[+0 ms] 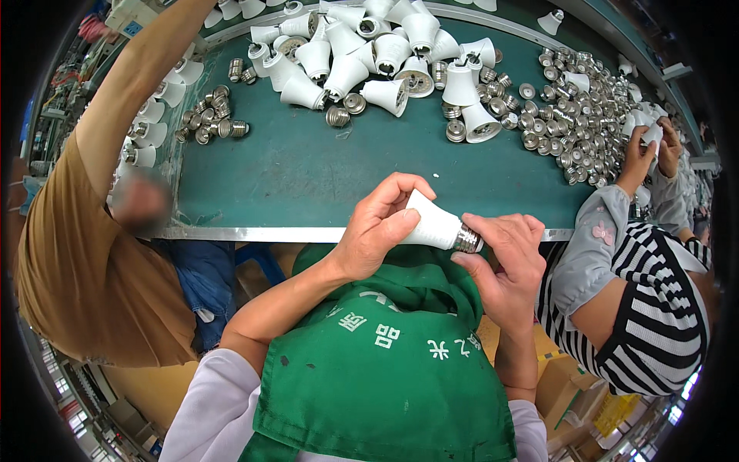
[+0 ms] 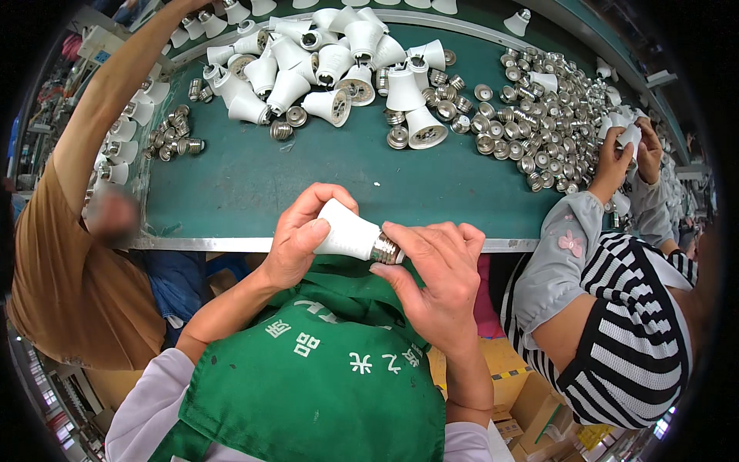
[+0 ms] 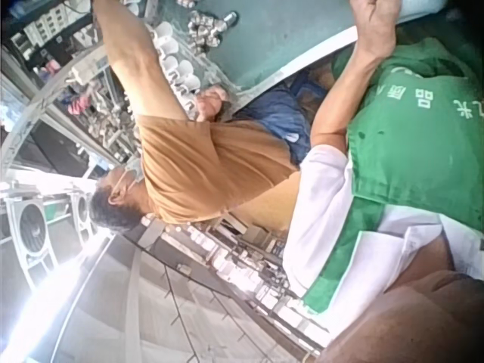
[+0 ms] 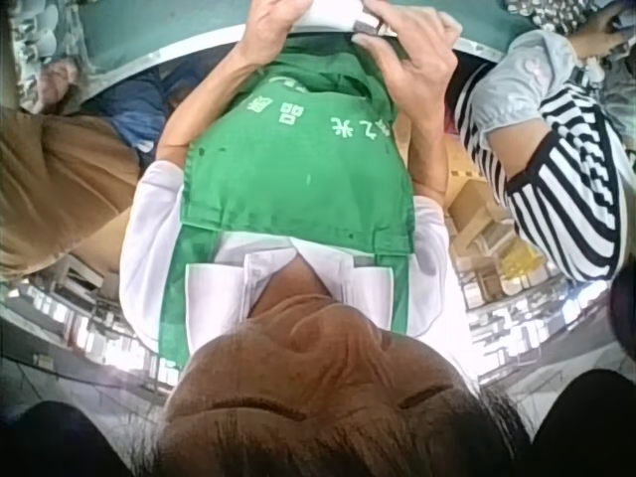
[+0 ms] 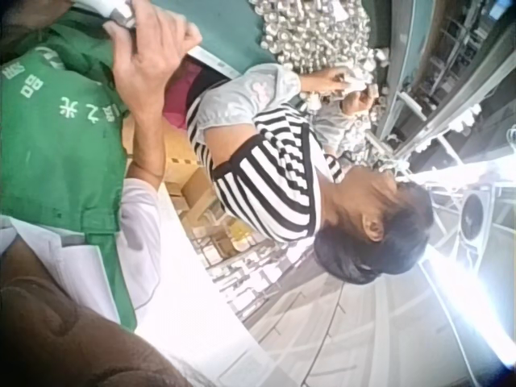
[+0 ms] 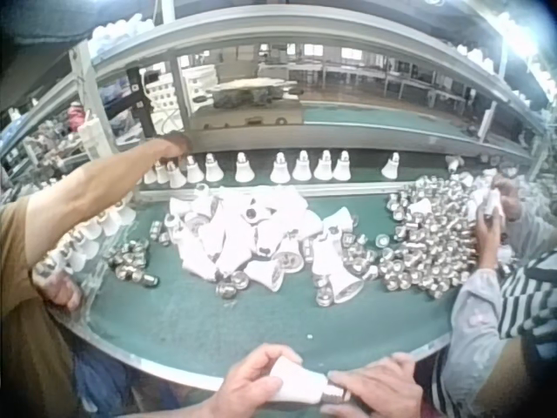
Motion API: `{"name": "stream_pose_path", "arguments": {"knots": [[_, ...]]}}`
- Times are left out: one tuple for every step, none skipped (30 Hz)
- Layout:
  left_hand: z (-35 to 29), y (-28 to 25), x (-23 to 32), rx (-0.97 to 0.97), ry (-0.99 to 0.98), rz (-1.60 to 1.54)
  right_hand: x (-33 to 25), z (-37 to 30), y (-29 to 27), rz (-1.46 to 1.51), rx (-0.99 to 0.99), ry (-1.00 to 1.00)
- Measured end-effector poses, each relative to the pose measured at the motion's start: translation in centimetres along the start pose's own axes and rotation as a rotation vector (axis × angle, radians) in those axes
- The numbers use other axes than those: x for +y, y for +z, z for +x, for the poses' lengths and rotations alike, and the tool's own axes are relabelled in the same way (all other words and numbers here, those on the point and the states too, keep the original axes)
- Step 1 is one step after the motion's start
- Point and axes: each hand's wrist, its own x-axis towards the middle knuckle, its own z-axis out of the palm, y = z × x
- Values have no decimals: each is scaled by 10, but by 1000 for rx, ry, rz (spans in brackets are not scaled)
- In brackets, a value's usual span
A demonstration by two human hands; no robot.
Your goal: The person assembles the base of LED bulbs by hand, attaching metal screw bases to light bulb housings with LED components.
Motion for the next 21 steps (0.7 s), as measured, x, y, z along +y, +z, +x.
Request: {"name": "stream_pose_path", "arguments": {"knots": [[0, 0, 1, -2, -4, 0, 0, 0, 0, -9, 0, -5], [0, 0, 1, -2, -4, 0, 0, 0, 0, -18, -1, -9], [0, 0, 2, -8, -11, 0, -1, 0, 1, -18, -1, -8], [0, 1, 2, -14, -18, 0, -1, 0, 1, -18, -7, -14], [-1, 1, 3, -14, -20, 0, -1, 0, 1, -17, -13, -20], [-1, 1, 3, -33, -15, -8, -1, -1, 1, -15, -15, -20], [-2, 2, 3, -52, -10, -16, -1, -1, 0, -27, -33, -34], [-2, 3, 2, -49, -12, -16, -1, -1, 0, -39, -50, -48], [-2, 5, 1, -50, 19, -14, -1, -2, 0, -38, -52, -46], [-1, 7, 0, -51, 50, -12, -1, -2, 1, -42, -56, -70], [-2, 10, -1, -49, 49, -12, -1, -3, 3, -46, -60, -94], [-1, 14, -3, -2, 72, -29, -1, -5, 4, -45, -60, -94], [-1, 17, -5, 46, 95, -46, -2, -8, 6, -17, -37, -97], [-1, 20, -5, 47, 96, -45, -2, -10, 7, 11, -14, -100], [-2, 23, -5, 62, 126, -38, -2, -10, 7, 13, -15, -99], [-2, 25, -4, 77, 156, -31, -2, -9, 7, 2, -6, -93], [-2, 26, -2, 105, 123, -49, -3, -9, 6, -8, 4, -88], [-1, 25, -2, 105, 124, -49, -4, -8, 6, -9, 4, -89], [-2, 24, -2, 113, 144, -30, -5, -7, 6, 5, 1, -83], [-2, 22, -2, 120, 163, -12, -6, -5, 6, 19, -2, -76], [-2, 21, -1, 120, 162, -12, -6, -5, 5, 19, -2, -75]]}}
